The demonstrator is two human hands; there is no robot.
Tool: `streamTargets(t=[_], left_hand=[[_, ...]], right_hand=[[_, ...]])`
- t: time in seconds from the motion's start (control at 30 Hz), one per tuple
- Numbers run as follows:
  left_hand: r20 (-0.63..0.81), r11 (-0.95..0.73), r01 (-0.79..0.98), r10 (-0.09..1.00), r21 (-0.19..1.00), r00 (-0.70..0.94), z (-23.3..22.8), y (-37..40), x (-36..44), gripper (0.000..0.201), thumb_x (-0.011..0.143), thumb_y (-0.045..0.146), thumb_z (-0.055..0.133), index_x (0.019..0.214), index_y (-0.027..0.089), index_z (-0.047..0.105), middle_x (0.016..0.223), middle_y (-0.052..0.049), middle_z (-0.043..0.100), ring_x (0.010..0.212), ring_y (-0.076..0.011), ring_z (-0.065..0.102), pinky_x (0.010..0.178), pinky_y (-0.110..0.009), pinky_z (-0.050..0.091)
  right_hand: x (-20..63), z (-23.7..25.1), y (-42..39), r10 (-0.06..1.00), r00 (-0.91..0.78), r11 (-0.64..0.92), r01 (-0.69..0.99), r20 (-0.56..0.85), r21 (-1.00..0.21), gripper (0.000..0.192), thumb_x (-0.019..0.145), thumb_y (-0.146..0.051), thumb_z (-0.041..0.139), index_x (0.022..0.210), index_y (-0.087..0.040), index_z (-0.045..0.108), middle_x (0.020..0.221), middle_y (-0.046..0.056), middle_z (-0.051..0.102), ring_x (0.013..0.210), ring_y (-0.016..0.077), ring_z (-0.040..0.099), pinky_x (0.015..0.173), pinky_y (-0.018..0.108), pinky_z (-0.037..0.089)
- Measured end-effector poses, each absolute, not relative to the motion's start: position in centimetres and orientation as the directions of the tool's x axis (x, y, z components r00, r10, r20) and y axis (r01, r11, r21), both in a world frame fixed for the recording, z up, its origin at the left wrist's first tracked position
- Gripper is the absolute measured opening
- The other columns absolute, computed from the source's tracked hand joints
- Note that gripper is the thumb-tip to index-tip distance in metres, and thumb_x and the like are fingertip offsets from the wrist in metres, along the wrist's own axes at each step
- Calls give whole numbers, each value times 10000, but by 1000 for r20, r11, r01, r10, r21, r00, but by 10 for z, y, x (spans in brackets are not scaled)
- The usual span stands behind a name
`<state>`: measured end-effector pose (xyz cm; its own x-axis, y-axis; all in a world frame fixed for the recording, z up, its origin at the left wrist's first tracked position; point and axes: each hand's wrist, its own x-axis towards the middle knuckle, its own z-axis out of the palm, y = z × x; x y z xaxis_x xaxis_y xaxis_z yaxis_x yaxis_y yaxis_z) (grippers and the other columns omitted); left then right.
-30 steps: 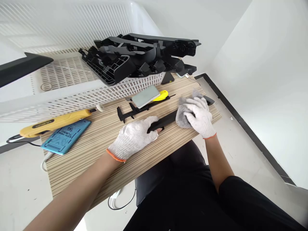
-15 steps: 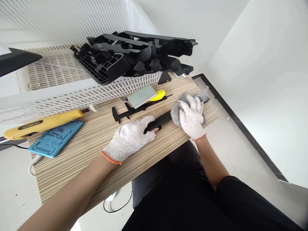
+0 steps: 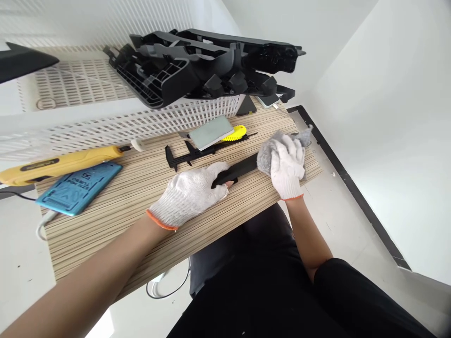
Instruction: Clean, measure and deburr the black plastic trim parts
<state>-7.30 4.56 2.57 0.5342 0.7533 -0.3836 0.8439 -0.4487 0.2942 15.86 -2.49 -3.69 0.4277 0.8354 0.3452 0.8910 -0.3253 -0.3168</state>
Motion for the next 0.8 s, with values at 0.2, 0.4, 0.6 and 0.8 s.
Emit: streamTargets(t=[0.2,0.4,0.6,0.8], left_hand=[[-340,-480,824,753,302,564,28,45,-74,554,947,573,450,1410,320,620,1024,-51,795,910,-306,746,703,-363,516],[-277,-534,790,744,302,609,22,44,-76,560,958,591,450,1420,321,616,1064,-55,802,926,-322,754,688,-372,520],[-212,-570,757,736,319,643,13,46,-80,538,962,606,468,1381,317,644,966,-46,796,868,-310,751,643,-352,479],[-188,-611,738,720,286,668,8,45,-79,557,964,620,478,1397,306,634,923,-57,791,820,-319,746,587,-343,411]], right_hand=[[152,-21,-28,916,329,-268,928,231,-258,454,1094,-394,395,1437,-284,670,1611,35,553,1593,343,333,1352,582,173],[175,-21,-16,718,645,-573,761,260,-303,506,1062,-403,394,1460,-235,655,1660,57,495,1579,359,345,1277,576,330],[180,-25,-13,860,434,-402,900,269,-167,457,1068,-418,378,1357,-298,710,1588,29,572,1568,318,353,1326,605,142],[227,-24,-6,573,794,-701,603,203,-380,542,997,-513,536,1499,-319,603,1641,115,476,1573,361,340,1237,676,333]])
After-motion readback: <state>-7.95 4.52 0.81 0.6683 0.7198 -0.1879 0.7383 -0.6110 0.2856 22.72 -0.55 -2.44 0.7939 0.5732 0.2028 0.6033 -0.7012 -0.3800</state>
